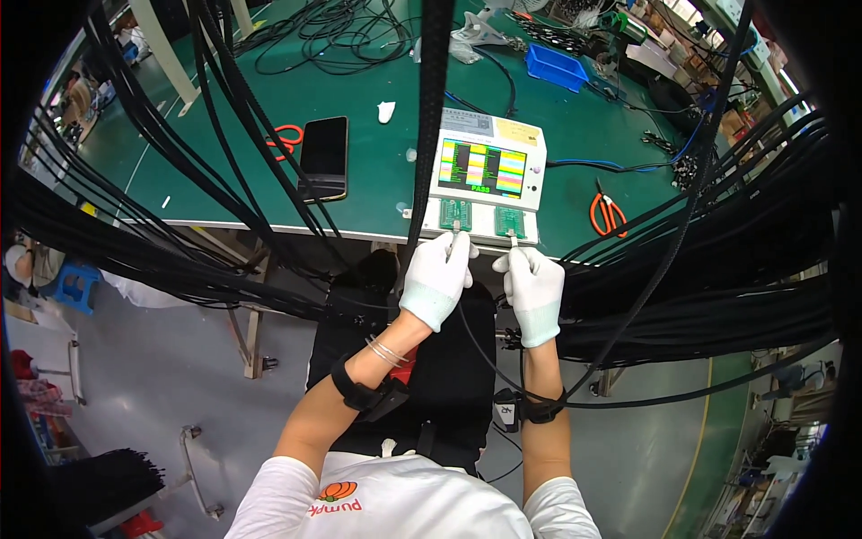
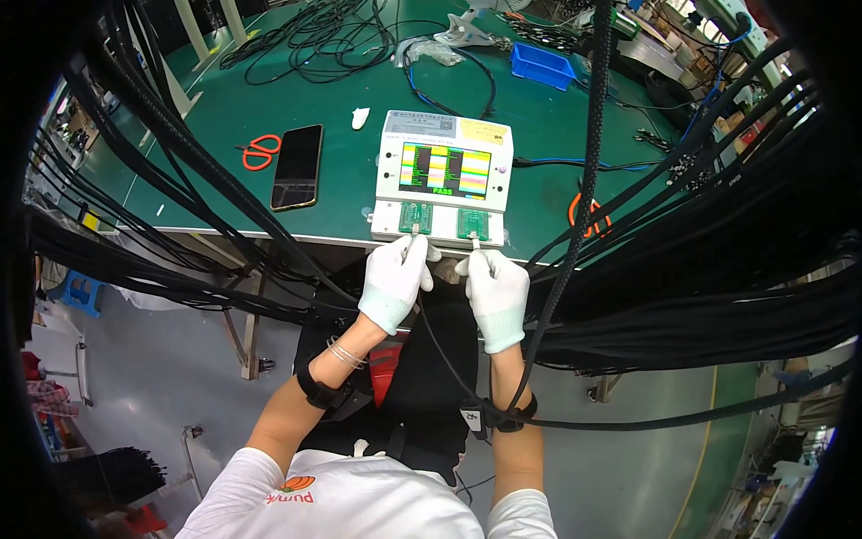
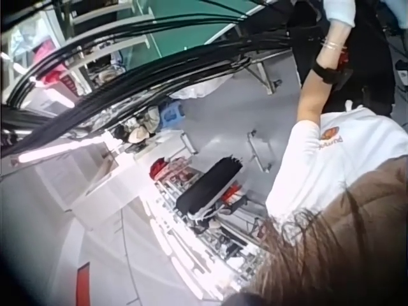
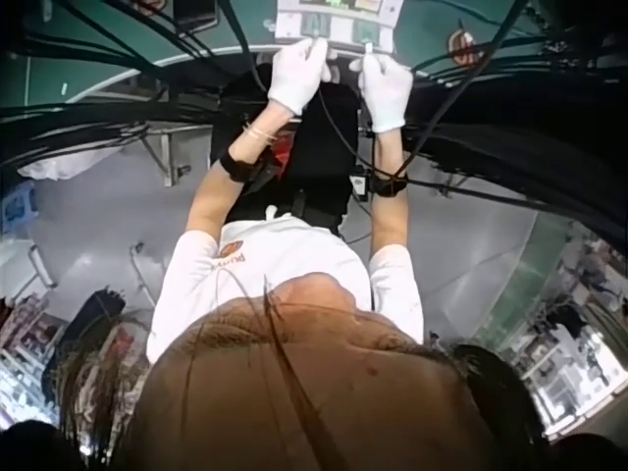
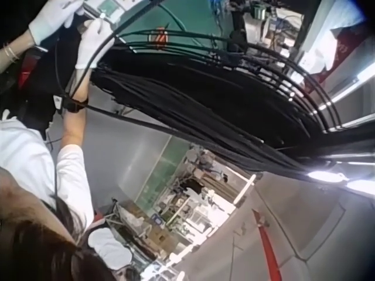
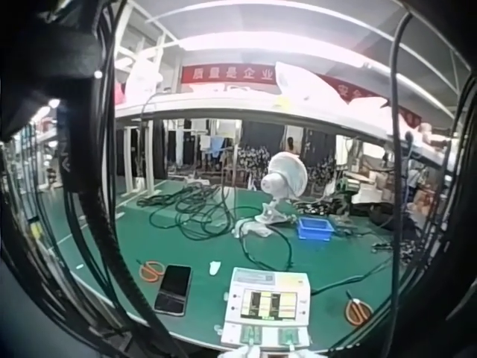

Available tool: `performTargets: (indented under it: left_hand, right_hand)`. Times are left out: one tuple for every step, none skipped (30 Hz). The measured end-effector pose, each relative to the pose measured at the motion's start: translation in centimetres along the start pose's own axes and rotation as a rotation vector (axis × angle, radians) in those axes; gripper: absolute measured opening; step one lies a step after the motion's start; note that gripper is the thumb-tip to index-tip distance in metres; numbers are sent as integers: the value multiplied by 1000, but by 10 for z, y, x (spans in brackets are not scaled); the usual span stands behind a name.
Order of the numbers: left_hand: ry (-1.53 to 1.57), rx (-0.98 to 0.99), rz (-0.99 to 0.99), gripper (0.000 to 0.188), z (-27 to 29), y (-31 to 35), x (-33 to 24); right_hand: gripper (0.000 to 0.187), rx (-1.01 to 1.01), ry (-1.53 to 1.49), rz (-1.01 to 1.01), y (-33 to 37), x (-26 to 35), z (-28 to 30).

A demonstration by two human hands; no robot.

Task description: Testing bundles of black electrical cables using a specialized testing device on a production floor.

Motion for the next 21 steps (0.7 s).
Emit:
performTargets:
  left_hand:
    - [10,4,7,40,1,0,-1]
    - [11,7,7,40,2,0,-1]
    - [26,28,-9,40,3,0,-2]
    - [41,49,-24,41,4,1,-2]
    - [55,69,-40,41,6,1,-2]
    - [57,71,-39,41,8,2,1]
    - [119,57,-10,40,11,4,11]
    - [181,43,19,40,14,6,23]
    - [244,29,48,39,14,9,36]
    - [249,35,50,39,11,12,47]
    - [125,97,88,35,9,17,63]
    - [2,158,123,30,7,25,81]
    - [-283,239,-185,25,-9,34,105]
    - [-564,317,-499,21,-32,48,124]
    - [-622,490,-478,19,-55,65,127]
    - [-674,666,-461,17,-78,79,121]
    - [-667,858,-386,16,-98,86,105]
    - [-659,1049,-312,15,-111,96,90]
    - [-658,1062,-341,15,-114,102,74]
    - [-569,856,-369,17,-113,101,58]
    - [-476,646,-390,19,-109,98,48]
  right_hand:
    - [26,-3,1,0,0,1,1]
    - [27,8,-10,-18,1,2,1]
    - [27,19,-21,-36,1,2,1]
    - [28,30,-31,-54,1,2,0]
    - [28,28,-30,-55,2,3,0]
    - [28,23,-68,-72,2,3,-1]
    - [29,20,-106,-89,2,2,-2]
    - [29,17,-143,-106,2,2,-3]
    - [29,17,-142,-107,1,3,-5]
    - [29,-1,-154,-111,0,4,-6]
    - [28,-10,-171,-114,-1,4,-10]
    - [28,-18,-186,-115,-1,7,-14]
    - [28,-15,-184,-112,1,9,-16]
    - [28,-7,-177,-114,0,11,-16]
    - [28,1,-171,-118,0,9,-15]
    - [29,3,-161,-120,1,11,-12]
    - [29,-10,-154,-113,3,13,-6]
    - [28,25,-3,-89,5,17,-1]
    - [27,48,148,-63,7,21,6]
    - [26,69,300,-37,9,27,13]
    - [26,46,305,-21,14,39,18]
Point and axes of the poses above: each hand's wrist, its own y-axis away from the middle knuckle, its own z-axis out of the back of the hand, x = y × z, the point moved 3 cm from there along -y, towards the middle knuckle, and after that the axes turned 5 degrees about x, right-handed, at the moved point
